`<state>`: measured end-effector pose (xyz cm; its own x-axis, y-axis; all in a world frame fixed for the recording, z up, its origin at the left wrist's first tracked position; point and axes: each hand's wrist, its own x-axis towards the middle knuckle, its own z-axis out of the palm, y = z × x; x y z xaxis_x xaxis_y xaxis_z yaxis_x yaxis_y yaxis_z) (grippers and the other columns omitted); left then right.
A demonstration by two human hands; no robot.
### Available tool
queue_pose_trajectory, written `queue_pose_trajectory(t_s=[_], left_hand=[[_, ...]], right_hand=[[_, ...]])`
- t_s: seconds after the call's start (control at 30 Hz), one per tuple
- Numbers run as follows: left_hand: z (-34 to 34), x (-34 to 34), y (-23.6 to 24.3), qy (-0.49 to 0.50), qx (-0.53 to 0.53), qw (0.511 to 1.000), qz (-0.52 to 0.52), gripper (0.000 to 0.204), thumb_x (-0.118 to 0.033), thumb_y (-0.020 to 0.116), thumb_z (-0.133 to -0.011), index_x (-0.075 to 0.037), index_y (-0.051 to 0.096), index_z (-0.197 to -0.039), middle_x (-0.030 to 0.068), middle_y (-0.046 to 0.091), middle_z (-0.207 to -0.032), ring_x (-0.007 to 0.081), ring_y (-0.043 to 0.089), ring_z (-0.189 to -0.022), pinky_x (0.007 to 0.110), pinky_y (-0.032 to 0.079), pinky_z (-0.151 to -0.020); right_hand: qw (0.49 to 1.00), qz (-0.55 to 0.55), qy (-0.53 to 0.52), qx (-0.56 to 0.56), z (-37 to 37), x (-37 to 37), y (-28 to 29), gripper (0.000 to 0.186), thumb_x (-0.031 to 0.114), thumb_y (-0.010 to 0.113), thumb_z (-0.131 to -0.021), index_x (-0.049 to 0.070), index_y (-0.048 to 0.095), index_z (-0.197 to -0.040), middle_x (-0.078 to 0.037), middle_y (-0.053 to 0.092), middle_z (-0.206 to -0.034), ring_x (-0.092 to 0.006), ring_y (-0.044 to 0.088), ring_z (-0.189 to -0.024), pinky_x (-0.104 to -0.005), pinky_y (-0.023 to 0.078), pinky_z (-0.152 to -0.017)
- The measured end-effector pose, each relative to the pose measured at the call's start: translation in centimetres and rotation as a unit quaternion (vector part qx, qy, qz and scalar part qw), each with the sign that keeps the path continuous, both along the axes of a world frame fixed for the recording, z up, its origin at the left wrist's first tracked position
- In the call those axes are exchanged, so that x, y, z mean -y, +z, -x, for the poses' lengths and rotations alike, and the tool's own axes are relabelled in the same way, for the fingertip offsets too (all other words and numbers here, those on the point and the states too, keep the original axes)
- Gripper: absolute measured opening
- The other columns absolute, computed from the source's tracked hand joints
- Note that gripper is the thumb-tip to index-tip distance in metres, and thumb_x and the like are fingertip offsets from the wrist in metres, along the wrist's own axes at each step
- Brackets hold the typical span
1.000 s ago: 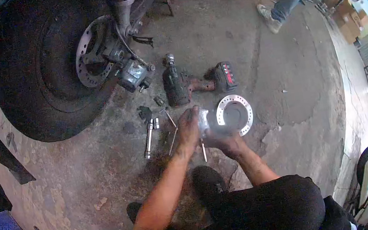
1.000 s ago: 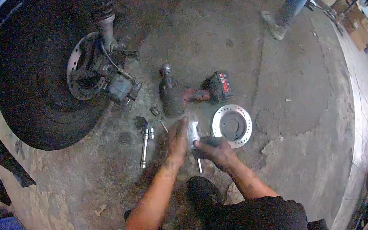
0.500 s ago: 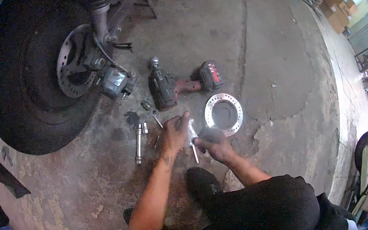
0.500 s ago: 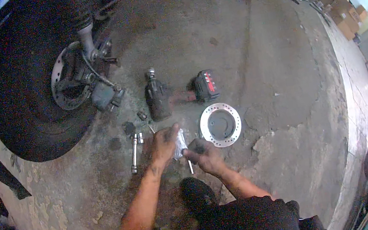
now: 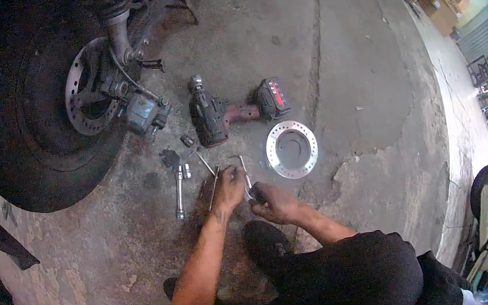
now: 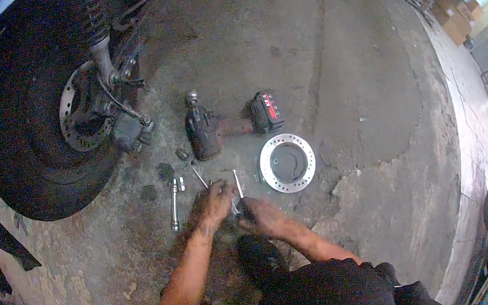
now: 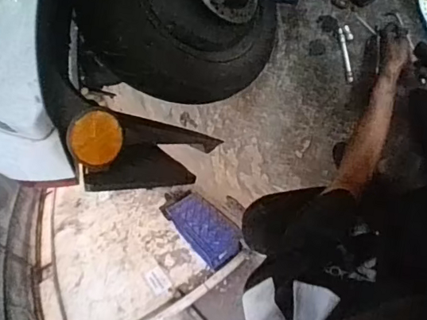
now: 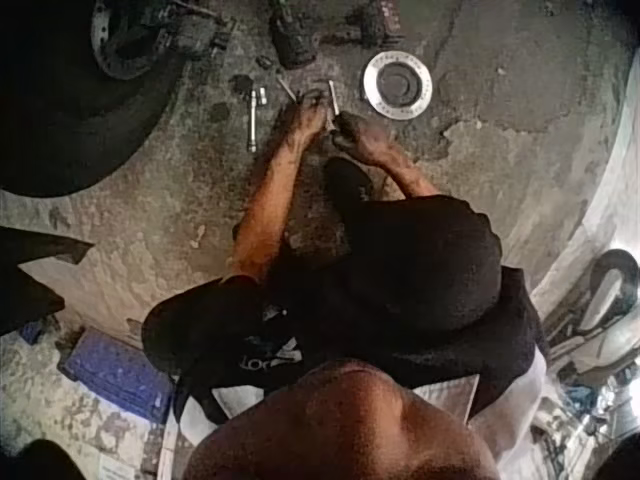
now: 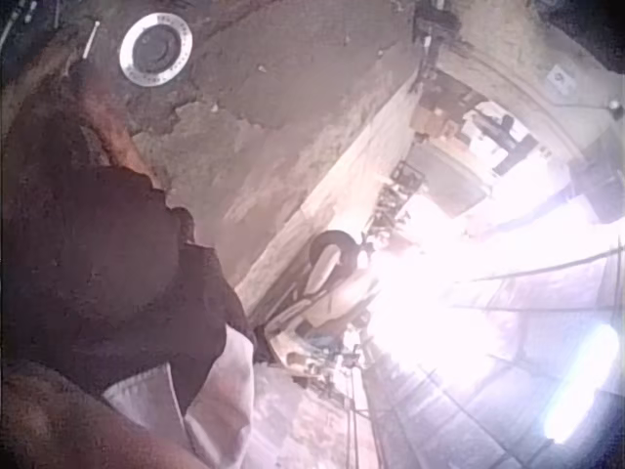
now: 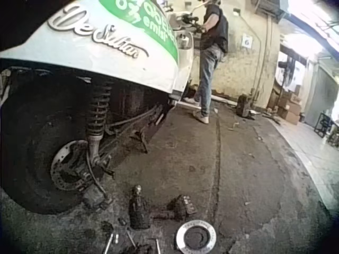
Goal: The person disassembles a scooter brake caliper by hand and using a screwdriver to remove internal components and hardware. The person then handles and applies a substance to a small part before beginning to reassemble the caliper assembly.
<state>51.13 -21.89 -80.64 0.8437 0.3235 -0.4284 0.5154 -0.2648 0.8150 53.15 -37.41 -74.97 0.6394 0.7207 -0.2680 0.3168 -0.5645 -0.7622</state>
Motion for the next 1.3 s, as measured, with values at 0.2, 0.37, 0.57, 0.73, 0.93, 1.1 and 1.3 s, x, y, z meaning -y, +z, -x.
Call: queue_pose_trajectory(t_s=[0.2,0.37,0.57,0.73,0.93,1.1,1.3], left_hand=[[-0.4,-0.7,2.0,-0.091,-0.068,0.993,0.014,0.049,-0.044,0.049,-0.089,0.000,0.058,-0.108,0.0225,0.065,-0.095,0.0367,0.062,-0.094,0.041,0.047,-0.083],[-0.2,-0.5,0.2,-0.085,0.082,0.982,0.145,0.037,-0.034,0.052,-0.088,0.000,0.065,-0.091,0.0157,0.066,-0.080,0.0241,0.064,-0.079,0.036,0.047,-0.072],[-0.3,-0.4,-0.1,-0.047,0.195,0.978,0.059,0.037,-0.034,0.052,-0.090,0.001,0.065,-0.088,0.0089,0.063,-0.075,0.0174,0.058,-0.072,0.033,0.045,-0.069],[-1.5,-1.3,1.6,-0.016,0.126,0.979,0.157,0.040,-0.035,0.051,-0.091,0.002,0.066,-0.090,0.0097,0.066,-0.080,0.0145,0.058,-0.073,0.032,0.046,-0.069],[-1.2,-1.3,6.1,-0.008,0.060,0.988,0.145,0.047,-0.044,0.052,-0.090,0.001,0.064,-0.091,0.0110,0.065,-0.082,0.0216,0.060,-0.079,0.034,0.046,-0.073],[-1.5,-1.0,5.9,-0.111,0.282,0.953,0.019,0.042,-0.040,0.052,-0.090,-0.001,0.066,-0.091,0.0145,0.065,-0.082,0.0256,0.063,-0.080,0.037,0.047,-0.073],[-1.2,-1.0,5.5,-0.052,0.215,0.966,0.130,0.035,-0.035,0.057,-0.089,-0.002,0.066,-0.097,0.0141,0.066,-0.089,0.0267,0.063,-0.085,0.034,0.048,-0.078]], right_hand=[[0.997,-0.012,0.004,0.078,-0.4,0.3,-1.1,0.028,0.025,0.061,-0.079,0.001,0.056,-0.092,-0.024,0.061,-0.086,-0.0443,0.058,-0.081,-0.0463,0.045,-0.068],[0.990,-0.043,-0.129,-0.034,-2.2,1.5,-2.1,0.021,0.023,0.051,-0.086,0.002,0.056,-0.088,-0.015,0.060,-0.073,-0.0285,0.060,-0.068,-0.0410,0.045,-0.062],[0.932,-0.178,-0.235,-0.209,-1.6,0.9,-0.3,0.018,0.014,0.054,-0.089,-0.002,0.055,-0.097,-0.009,0.062,-0.082,-0.0155,0.060,-0.079,-0.0311,0.050,-0.070],[0.855,-0.356,-0.278,-0.256,-1.4,-0.2,2.7,0.031,0.014,0.064,-0.083,-0.003,0.056,-0.108,-0.010,0.063,-0.093,-0.0161,0.062,-0.085,-0.0309,0.052,-0.080],[0.956,-0.107,-0.270,-0.034,-2.0,-1.3,2.6,0.033,0.020,0.072,-0.080,-0.002,0.063,-0.103,-0.012,0.068,-0.090,-0.0190,0.064,-0.081,-0.0313,0.050,-0.071],[0.889,-0.228,-0.355,-0.179,-2.5,-1.5,1.7,0.032,0.017,0.071,-0.080,-0.005,0.062,-0.102,-0.013,0.067,-0.092,-0.0209,0.064,-0.079,-0.0328,0.051,-0.073],[0.845,-0.273,-0.396,-0.233,-3.0,-2.2,4.4,0.031,0.018,0.071,-0.080,-0.005,0.062,-0.099,-0.010,0.065,-0.086,-0.0197,0.063,-0.073,-0.0342,0.053,-0.070]])
